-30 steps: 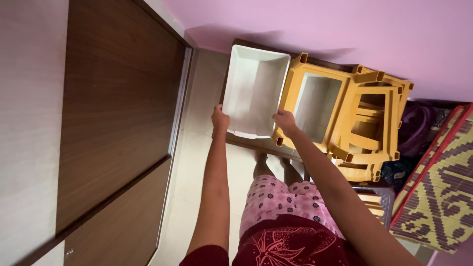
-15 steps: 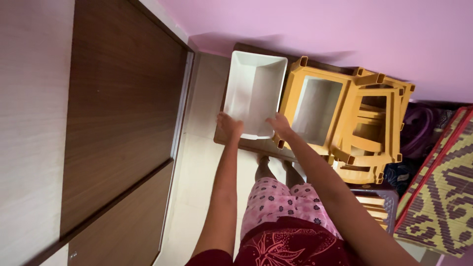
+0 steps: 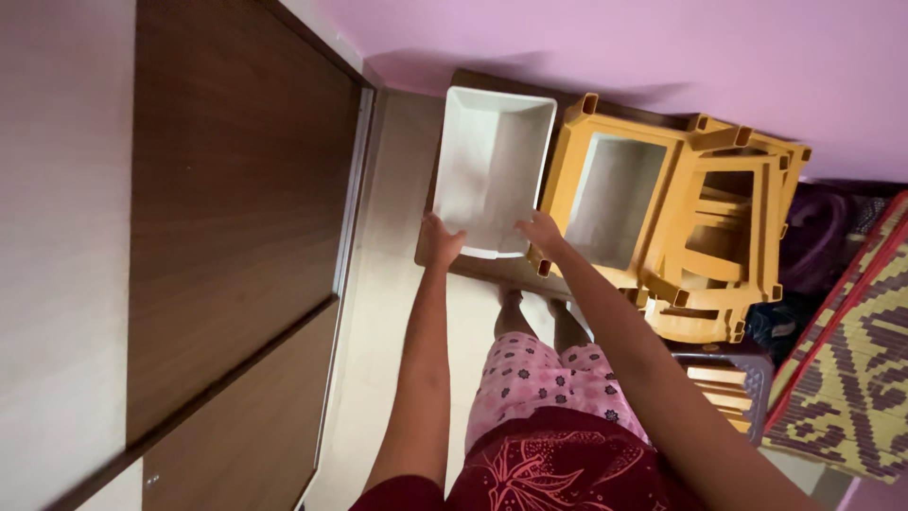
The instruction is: The person assembles a modular storage unit by inserting yellow plastic corner connectors into white rectangular bins and stacking them. They repeatedly pick up connectors, align them with the bin corners, and press them into place, then stack additional bins on top.
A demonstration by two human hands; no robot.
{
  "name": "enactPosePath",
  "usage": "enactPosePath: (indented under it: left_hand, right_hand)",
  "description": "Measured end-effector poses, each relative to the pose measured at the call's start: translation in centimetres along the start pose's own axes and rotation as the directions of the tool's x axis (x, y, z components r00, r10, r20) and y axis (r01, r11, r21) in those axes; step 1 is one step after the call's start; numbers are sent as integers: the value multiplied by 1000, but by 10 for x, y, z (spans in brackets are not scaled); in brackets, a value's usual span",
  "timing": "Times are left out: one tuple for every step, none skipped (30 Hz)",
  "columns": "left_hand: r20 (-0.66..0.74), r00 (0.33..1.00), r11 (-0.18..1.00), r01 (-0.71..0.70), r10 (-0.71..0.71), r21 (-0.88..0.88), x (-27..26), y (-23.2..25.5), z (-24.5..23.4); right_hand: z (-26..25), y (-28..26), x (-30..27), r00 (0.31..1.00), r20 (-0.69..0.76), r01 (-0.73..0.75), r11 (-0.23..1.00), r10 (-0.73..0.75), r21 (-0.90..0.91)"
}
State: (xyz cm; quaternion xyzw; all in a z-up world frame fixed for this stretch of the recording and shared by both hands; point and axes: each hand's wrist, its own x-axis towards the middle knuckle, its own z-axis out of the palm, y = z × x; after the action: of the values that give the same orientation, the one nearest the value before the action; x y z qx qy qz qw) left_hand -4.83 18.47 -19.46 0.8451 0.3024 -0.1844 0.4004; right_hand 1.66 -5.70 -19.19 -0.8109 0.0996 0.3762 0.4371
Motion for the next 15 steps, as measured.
enactPosePath:
  left_hand:
    - [18, 1000, 999, 20, -20, -39, -3, 4, 0]
    - [37, 999, 996, 41, -38, -77, -7, 9, 0]
    - [43, 997, 998, 62, -62, -4, -9, 16, 0]
    - [47, 995, 994, 83, -86, 68, -11, 23, 1]
    - [48, 993, 985, 102, -110, 139, -12, 31, 3]
    - [47, 996, 993, 73, -77, 90, -14, 39, 5]
    - [47, 998, 998, 42, -44, 42, -15, 47, 8]
    - [47, 999, 1000, 11, -10, -7, -16, 56, 10]
    - [75, 997, 999, 20, -18, -34, -18, 62, 14]
    - [104, 994, 998, 30, -24, -61, -19, 70, 17]
    - [131, 991, 995, 41, -30, -88, -19, 77, 20]
    - [158, 987, 993, 42, -24, -106, -20, 83, 23]
    - [184, 983, 991, 42, -19, -124, -21, 91, 26]
    - [210, 978, 989, 43, -13, -142, -21, 98, 29]
    - [226, 974, 986, 50, -13, -158, -22, 105, 32]
  right_hand:
    - [0, -3, -4, 1000, -2, -6, 1000, 6, 26]
    - [-2, -5, -9, 1000, -4, -11, 999, 11, 51]
    - [-4, -7, -12, 1000, -3, -11, 998, 11, 65]
    - [-6, -10, -16, 1000, -3, -10, 997, 10, 79]
    - [-10, -12, -18, 1000, -3, -9, 996, 9, 92]
    - [-14, -15, -20, 999, -1, -37, 997, 37, 72]
    - [-17, -18, -21, 998, -1, -67, 996, 68, 54]
    - [-22, -21, -22, 995, -1, -98, 995, 98, 36]
    - [-27, -21, -24, 996, -24, -89, 996, 90, 25]
    - [-32, -21, -25, 996, -47, -81, 997, 82, 13]
    - [-38, -23, -25, 995, -69, -71, 997, 71, 0]
    - [-43, -24, -27, 996, -82, -42, 999, 42, 12]
    - [-49, -25, -28, 996, -94, -10, 1000, 12, 22]
    - [-55, -26, -28, 994, -106, 21, 999, -18, 32]
    - [-62, -26, -29, 990, -136, 33, 999, -33, -6]
